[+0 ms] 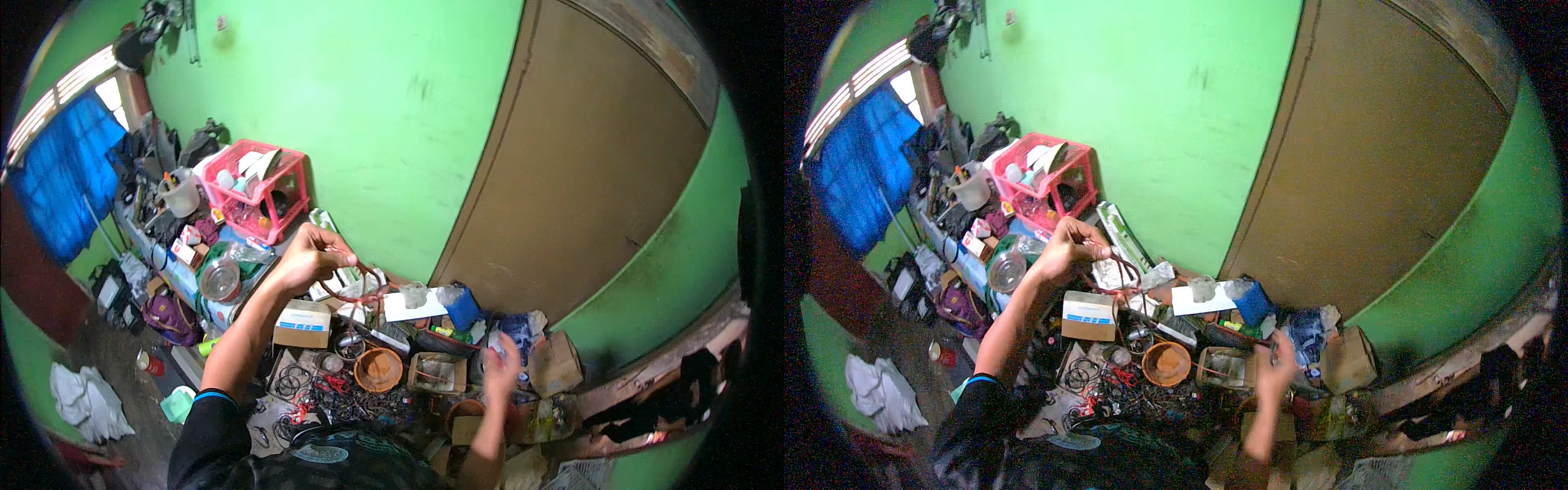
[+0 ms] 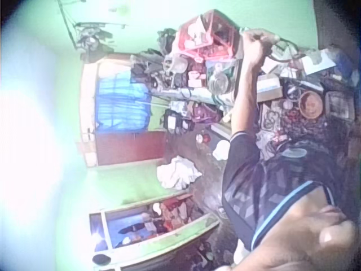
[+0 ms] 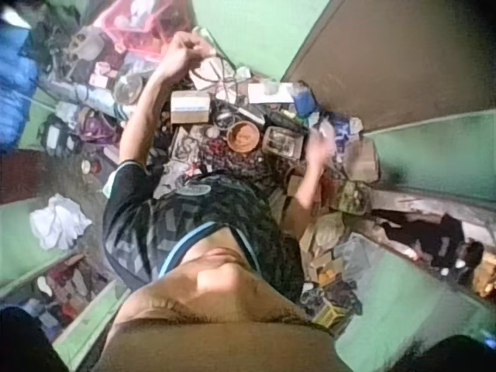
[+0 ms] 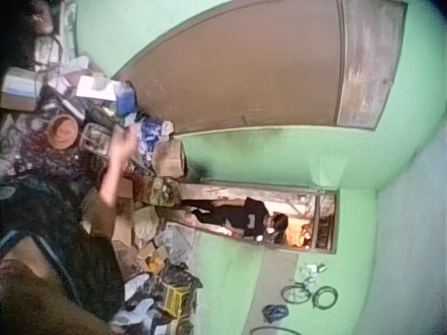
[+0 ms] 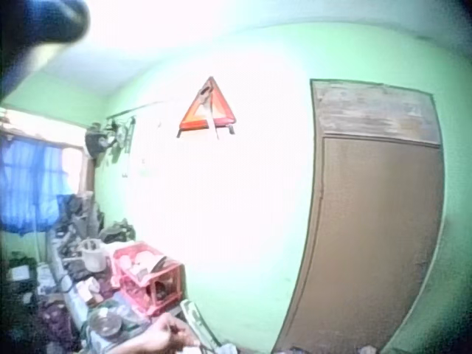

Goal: The person is working on a small electronic device, likely a phone, in a cluttered room. They are seen stripping the insulation off red and black wires and manipulating the device's internal components.

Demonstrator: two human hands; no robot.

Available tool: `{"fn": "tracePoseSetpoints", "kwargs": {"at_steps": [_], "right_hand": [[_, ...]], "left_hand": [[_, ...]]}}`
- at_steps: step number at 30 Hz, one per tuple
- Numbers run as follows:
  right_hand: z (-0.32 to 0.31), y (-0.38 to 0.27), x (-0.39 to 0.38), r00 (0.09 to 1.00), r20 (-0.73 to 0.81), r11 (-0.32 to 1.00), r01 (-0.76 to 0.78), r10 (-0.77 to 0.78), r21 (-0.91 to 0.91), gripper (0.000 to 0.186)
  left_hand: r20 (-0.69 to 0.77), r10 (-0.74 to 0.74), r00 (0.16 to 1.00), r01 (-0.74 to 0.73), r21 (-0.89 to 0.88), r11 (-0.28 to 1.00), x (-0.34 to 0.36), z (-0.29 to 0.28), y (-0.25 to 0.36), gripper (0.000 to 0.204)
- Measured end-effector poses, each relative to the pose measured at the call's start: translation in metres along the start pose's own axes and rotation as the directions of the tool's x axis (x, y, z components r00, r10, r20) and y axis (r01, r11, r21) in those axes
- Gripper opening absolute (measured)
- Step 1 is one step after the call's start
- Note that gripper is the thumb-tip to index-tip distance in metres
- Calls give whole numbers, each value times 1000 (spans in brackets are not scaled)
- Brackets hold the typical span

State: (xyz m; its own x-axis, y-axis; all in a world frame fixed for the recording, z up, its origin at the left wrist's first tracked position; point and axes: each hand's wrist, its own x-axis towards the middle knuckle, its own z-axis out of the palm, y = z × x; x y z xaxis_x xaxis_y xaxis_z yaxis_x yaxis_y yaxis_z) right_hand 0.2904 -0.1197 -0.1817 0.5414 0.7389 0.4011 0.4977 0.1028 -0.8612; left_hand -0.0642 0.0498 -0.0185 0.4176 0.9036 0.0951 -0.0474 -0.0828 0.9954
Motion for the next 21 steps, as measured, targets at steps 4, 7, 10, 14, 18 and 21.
{"fn": "tracePoseSetpoints", "kwargs": {"at_steps": [4,7,10,14,18,21], "right_hand": [[99,-88,0,847,462,909,59,-265,414,35],[120,-71,6,777,564,871,-44,-279,490,11],[93,-76,15,718,657,804,-240,-230,545,17],[102,-105,15,791,565,888,-63,-234,456,34],[119,-89,12,661,692,936,47,-291,348,25],[92,-86,16,820,489,914,97,-298,394,20]], "left_hand": [[147,6,989,-19,91,996,-9,50,25,9],[153,11,988,-19,52,998,-14,53,30,8],[113,-6,994,14,-71,997,-19,29,25,9],[153,13,988,-9,-29,1000,-24,35,18,11],[208,2,978,-1,-4,1000,-22,54,21,11],[120,-56,991,32,193,981,-23,39,30,7]]}}
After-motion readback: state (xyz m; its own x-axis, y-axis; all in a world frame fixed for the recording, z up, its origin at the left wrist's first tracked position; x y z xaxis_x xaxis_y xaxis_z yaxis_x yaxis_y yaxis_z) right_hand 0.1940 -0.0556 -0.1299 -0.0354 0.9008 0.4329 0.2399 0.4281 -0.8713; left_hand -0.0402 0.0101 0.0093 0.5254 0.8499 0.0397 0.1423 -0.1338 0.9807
